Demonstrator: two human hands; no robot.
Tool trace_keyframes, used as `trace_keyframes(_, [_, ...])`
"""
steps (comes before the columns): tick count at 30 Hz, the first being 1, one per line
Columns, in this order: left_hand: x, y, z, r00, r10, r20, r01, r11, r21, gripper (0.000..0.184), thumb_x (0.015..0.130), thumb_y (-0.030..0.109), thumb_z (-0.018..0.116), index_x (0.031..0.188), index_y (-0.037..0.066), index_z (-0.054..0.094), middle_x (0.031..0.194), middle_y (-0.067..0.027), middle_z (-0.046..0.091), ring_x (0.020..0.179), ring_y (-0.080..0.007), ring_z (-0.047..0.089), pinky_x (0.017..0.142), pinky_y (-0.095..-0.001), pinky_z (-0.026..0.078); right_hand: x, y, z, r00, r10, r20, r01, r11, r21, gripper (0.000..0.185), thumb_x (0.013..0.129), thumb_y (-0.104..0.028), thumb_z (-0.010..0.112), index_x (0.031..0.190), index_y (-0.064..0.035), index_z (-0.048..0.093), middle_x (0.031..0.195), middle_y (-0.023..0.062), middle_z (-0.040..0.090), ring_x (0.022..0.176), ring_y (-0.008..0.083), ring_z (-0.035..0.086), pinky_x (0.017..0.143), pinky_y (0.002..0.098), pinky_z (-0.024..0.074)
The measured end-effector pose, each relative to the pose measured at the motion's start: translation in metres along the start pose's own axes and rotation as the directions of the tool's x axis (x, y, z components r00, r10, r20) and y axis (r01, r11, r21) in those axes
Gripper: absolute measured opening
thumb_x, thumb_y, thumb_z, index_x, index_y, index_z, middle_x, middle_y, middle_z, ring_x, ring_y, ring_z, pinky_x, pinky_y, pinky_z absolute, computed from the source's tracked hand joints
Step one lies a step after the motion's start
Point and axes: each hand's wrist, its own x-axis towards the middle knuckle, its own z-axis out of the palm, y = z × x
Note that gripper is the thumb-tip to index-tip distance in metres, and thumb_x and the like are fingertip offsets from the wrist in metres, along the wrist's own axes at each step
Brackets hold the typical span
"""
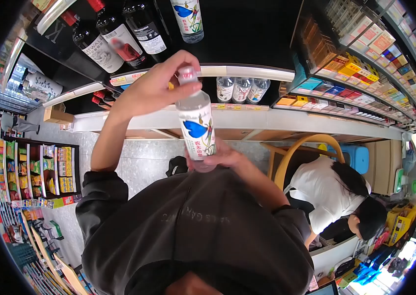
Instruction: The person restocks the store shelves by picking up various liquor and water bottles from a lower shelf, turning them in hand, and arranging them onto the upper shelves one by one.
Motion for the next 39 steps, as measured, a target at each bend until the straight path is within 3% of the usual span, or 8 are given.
trace_keyframes(4, [0.003,-0.024,0.019,0.982,-0.131,-0.138,0.093,0.963,-0.252,0.026,0.094,0.019,0.059,0.114,0.006,0.05,0.094,-0.0004,0.052,0.084,-0.0054,0.049,0.071,-0.0221,0.043,0.013,0.011,0.016,0.965,-0.23,-0.124,0.24,0.968,0.071,0.057,0.084,-0.027,0.067,0.127,0.0019,0.042,0.106,0.0153,0.058,0.091,0.0251,0.061,0.075,0.0376,0.0526])
trace_keyframes(11, [0.001,-0.03,0.048,0.875,-0.156,-0.458,-0.092,0.876,-0.473,0.036,0.093,0.015,0.06,0.125,0.007,0.046,0.098,-0.0024,0.054,0.088,-0.0072,0.053,0.077,-0.0213,0.045,0.02,0.005,0.011,0.935,-0.192,-0.298,0.168,0.98,-0.103,0.053,0.078,-0.016,0.076,0.12,0.0002,0.047,0.106,0.0113,0.06,0.093,0.0195,0.062,0.078,0.0351,0.053])
trace_keyframes(13, [-0.002,-0.024,0.059,0.814,-0.162,-0.557,-0.164,0.858,-0.488,0.037,0.092,0.013,0.061,0.125,0.007,0.045,0.098,-0.003,0.055,0.088,-0.0076,0.054,0.078,-0.0219,0.045,0.03,0.009,0.01,0.71,-0.523,-0.471,0.088,0.731,-0.677,0.058,0.074,-0.016,0.078,0.118,0.0022,0.046,0.106,0.0121,0.061,0.095,0.0194,0.062,0.08,0.0328,0.0511])
trace_keyframes(15, [-0.004,-0.018,0.067,0.741,-0.206,-0.639,-0.161,0.869,-0.467,0.045,0.087,0.014,0.067,0.124,0.005,0.044,0.094,-0.0041,0.057,0.085,-0.0099,0.056,0.073,-0.0244,0.046,0.029,0.003,0.023,0.679,-0.486,-0.551,-0.06,0.71,-0.701,0.065,0.071,-0.018,0.08,0.12,0.004,0.044,0.107,0.0131,0.06,0.098,0.0201,0.061,0.082,0.0316,0.0499])
trace_keyframes(19, [0.001,-0.04,0.052,0.875,-0.244,-0.417,-0.169,0.654,-0.737,0.031,0.089,0.013,0.064,0.115,0.004,0.05,0.084,-0.0038,0.056,0.079,-0.0106,0.056,0.07,-0.0246,0.048,0.021,0.005,0.025,0.751,-0.463,-0.471,-0.012,0.704,-0.71,0.068,0.073,-0.012,0.077,0.127,0.0047,0.039,0.111,0.01,0.054,0.103,0.0172,0.054,0.091,0.0321,0.0436])
trace_keyframes(22, [0.003,-0.044,0.054,0.935,-0.204,-0.289,-0.22,0.304,-0.927,0.031,0.09,0.018,0.06,0.116,0.005,0.048,0.077,-0.0015,0.05,0.077,-0.0147,0.054,0.065,-0.0327,0.048,0.016,0.003,0.017,0.996,-0.069,-0.06,0.075,0.991,0.111,0.087,0.076,-0.029,0.075,0.14,0.0031,0.025,0.119,0.0172,0.052,0.105,0.0329,0.057,0.087,0.0437,0.0485])
trace_keyframes(33, [0.025,-0.051,0.072,0.827,0.32,-0.462,-0.069,-0.758,-0.648,0.025,0.092,0.02,0.052,0.114,0.011,0.045,0.078,0.0034,0.051,0.078,-0.0112,0.053,0.066,-0.0343,0.047,0.039,0.047,0.024,0.951,-0.258,0.168,0.129,0.83,0.542,0.092,0.078,-0.051,0.07,0.139,0.0005,0.026,0.127,0.0207,0.048,0.107,0.034,0.058,0.086,0.0445,0.051])
trace_keyframes(39, [0.032,-0.054,0.079,0.809,0.412,-0.419,-0.029,-0.684,-0.729,0.025,0.095,0.024,0.047,0.117,0.012,0.044,0.08,0.0032,0.049,0.08,-0.0119,0.05,0.068,-0.037,0.046,0.051,0.051,0.032,0.859,-0.395,0.325,0.088,0.74,0.666,0.09,0.074,-0.052,0.074,0.135,-0.002,0.031,0.118,0.0146,0.052,0.095,0.03,0.061,0.074,0.0395,0.0548])
